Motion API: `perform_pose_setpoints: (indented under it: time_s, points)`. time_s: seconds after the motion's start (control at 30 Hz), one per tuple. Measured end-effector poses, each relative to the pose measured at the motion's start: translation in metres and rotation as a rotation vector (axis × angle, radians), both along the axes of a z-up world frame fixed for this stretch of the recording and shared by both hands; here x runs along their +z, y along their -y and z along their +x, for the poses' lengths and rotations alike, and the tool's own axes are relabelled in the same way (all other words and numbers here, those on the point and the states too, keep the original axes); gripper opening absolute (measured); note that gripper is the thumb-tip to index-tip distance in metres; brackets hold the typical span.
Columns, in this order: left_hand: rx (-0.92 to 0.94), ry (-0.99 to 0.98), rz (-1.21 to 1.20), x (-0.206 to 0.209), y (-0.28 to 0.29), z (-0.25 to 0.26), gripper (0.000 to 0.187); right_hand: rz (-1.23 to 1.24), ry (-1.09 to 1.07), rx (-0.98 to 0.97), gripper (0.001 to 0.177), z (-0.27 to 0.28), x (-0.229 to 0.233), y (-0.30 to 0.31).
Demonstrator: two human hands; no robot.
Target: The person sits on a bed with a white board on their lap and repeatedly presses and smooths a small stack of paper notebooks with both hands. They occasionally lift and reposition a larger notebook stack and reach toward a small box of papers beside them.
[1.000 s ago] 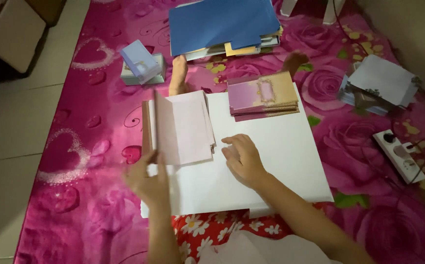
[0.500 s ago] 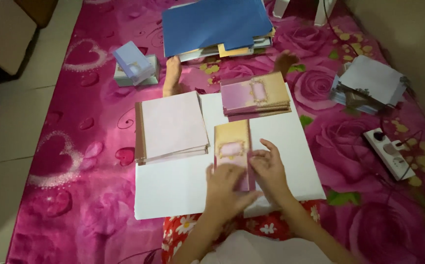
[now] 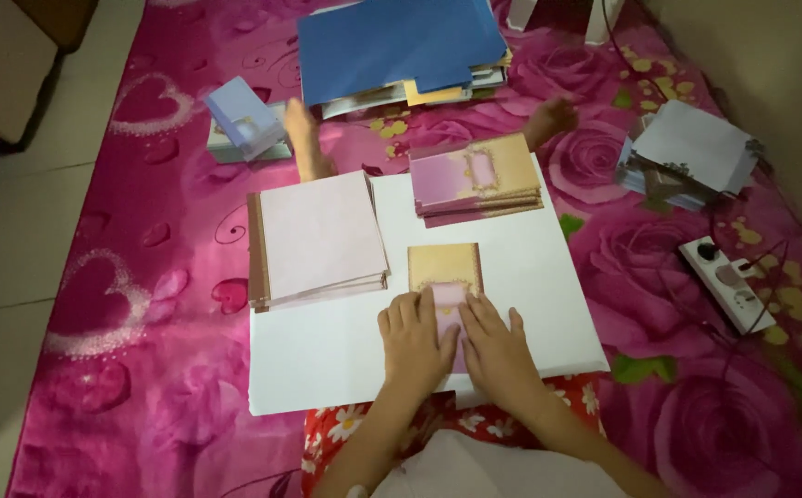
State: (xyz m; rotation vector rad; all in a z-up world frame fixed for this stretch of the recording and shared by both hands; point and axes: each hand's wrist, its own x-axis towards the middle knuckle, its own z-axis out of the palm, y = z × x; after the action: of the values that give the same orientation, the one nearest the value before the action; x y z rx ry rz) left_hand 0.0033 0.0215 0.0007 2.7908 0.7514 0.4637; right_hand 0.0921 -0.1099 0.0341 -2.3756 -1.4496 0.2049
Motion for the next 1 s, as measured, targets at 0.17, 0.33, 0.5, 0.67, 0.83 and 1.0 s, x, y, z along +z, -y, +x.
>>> perform_pose_setpoints:
  time_s: [0.17, 0.33, 0.5, 0.67, 0.83, 1.0]
  points:
    - [0.007, -0.057, -0.013, 0.004, 0.002, 0.003, 0.067, -0.059, 0.022, 0.005, 0.050, 0.020, -0.008, -0.025]
    - [-0.004, -0.250, -0.152, 0.031, 0.007, 0.007, 0.069, -0.074, -0.067, -0.027, 0.050, 0.056, 0.006, -0.070]
    - [-0.012, -0.401, -0.208, 0.041, 0.000, 0.008, 0.068, -0.127, -0.055, 0.000, 0.051, 0.041, 0.014, -0.056]
    - [-0.032, -0.215, -0.129, 0.015, -0.004, 0.004, 0.073, -0.033, 0.114, 0.051, 0.055, 0.004, -0.017, 0.006]
    - [-0.016, -0.429, -0.200, 0.051, 0.000, 0.005, 0.071, -0.155, -0.024, 0.064, 0.051, 0.021, 0.009, -0.013]
    - [-0.030, -0.459, -0.219, 0.051, -0.002, 0.006, 0.069, -0.089, -0.046, -0.012, 0.051, 0.065, -0.007, -0.070]
